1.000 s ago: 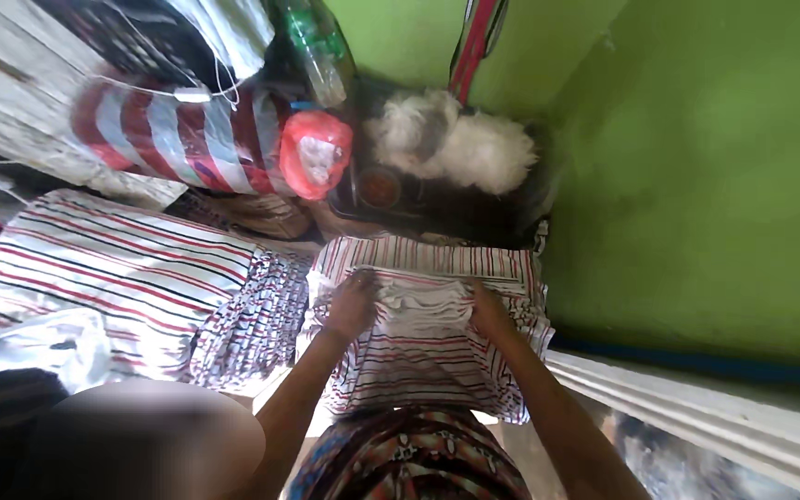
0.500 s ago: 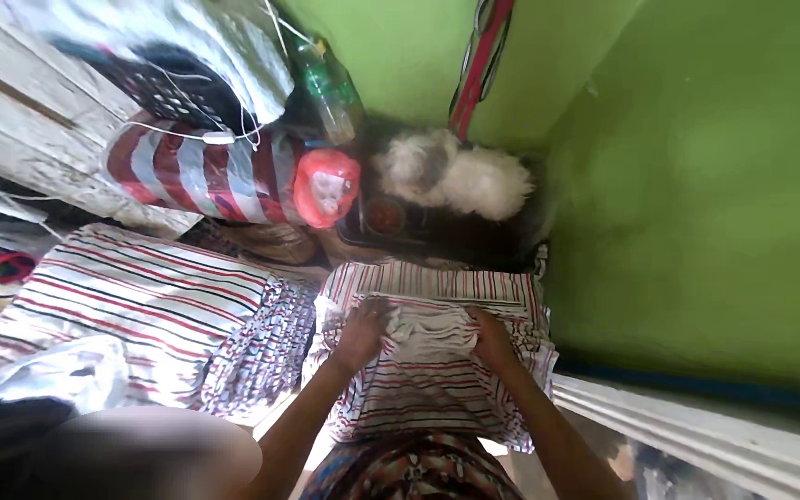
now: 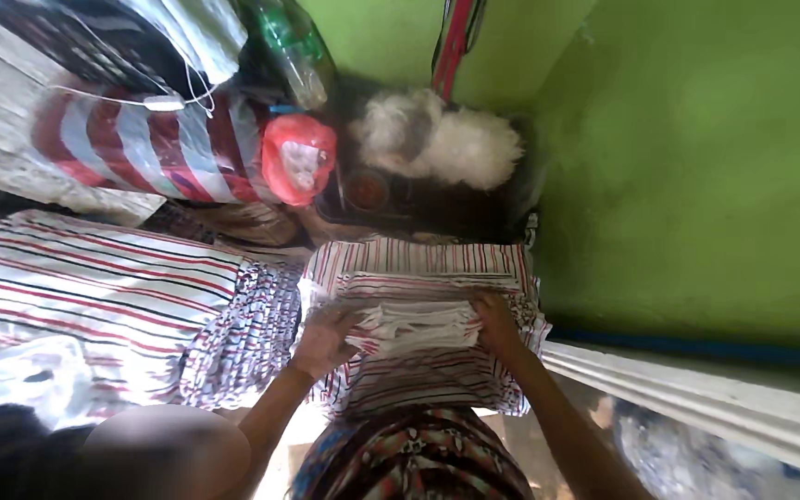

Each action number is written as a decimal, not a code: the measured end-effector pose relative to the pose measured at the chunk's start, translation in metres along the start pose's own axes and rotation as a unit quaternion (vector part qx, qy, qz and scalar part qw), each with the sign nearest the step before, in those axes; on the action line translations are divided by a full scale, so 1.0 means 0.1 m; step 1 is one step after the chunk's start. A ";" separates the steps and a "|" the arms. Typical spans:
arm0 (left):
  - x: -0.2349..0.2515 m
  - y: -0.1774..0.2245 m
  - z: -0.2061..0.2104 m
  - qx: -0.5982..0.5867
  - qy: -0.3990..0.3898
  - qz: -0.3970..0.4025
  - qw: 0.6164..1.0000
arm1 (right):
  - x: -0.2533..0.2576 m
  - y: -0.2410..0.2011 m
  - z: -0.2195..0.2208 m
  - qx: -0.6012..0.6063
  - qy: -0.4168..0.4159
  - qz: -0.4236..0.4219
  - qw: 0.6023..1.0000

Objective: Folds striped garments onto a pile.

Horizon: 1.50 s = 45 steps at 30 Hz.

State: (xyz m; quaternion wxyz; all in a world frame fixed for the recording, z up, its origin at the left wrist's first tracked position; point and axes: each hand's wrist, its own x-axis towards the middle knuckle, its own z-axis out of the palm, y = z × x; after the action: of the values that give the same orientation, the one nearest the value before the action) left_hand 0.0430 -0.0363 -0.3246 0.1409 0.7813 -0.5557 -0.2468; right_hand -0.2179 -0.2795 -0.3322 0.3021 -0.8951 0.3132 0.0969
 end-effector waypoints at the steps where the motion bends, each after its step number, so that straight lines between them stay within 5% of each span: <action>1: -0.01 -0.02 -0.04 -0.021 -0.003 0.001 1.000 | -0.10 0.00 -0.04 -0.001 -0.014 -0.002 1.000; 5: -0.03 0.08 -0.41 -0.117 -0.091 0.032 0.988 | -0.45 -0.18 -0.49 -0.017 -0.162 0.054 0.985; 9: 0.27 0.27 -0.73 -0.154 -0.218 -0.028 0.963 | -0.35 -0.25 -0.84 -0.038 -0.241 0.117 0.963; 14: 0.87 0.04 -0.09 -0.068 -0.151 -0.125 0.978 | 0.29 0.20 -0.31 -0.033 -0.166 0.161 0.972; 17: 0.80 0.02 -0.08 -0.076 -0.140 -0.113 0.981 | 0.34 0.29 -0.25 0.001 -0.145 0.169 0.975; 25: 0.71 -0.04 0.05 -0.265 0.010 -0.128 0.956 | 0.39 0.49 -0.20 0.093 -0.101 0.138 0.981; 35: 0.81 -0.18 0.13 -0.233 -0.029 -0.114 0.965 | 0.42 0.46 -0.17 0.115 -0.076 0.184 0.973; 43: 0.76 0.05 0.03 -0.103 -0.036 -0.104 0.989 | 0.42 0.37 -0.17 0.102 -0.073 0.239 0.963; 45: 0.63 0.25 0.02 -0.088 0.019 -0.075 0.993 | 0.41 0.39 -0.16 0.096 -0.076 0.237 0.964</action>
State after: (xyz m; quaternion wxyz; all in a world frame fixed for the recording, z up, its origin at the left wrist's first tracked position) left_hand 0.0387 -0.1035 -0.3284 0.2005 0.8100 -0.4685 -0.2901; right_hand -0.2100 -0.3338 -0.3532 0.3776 -0.7520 0.5008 0.2029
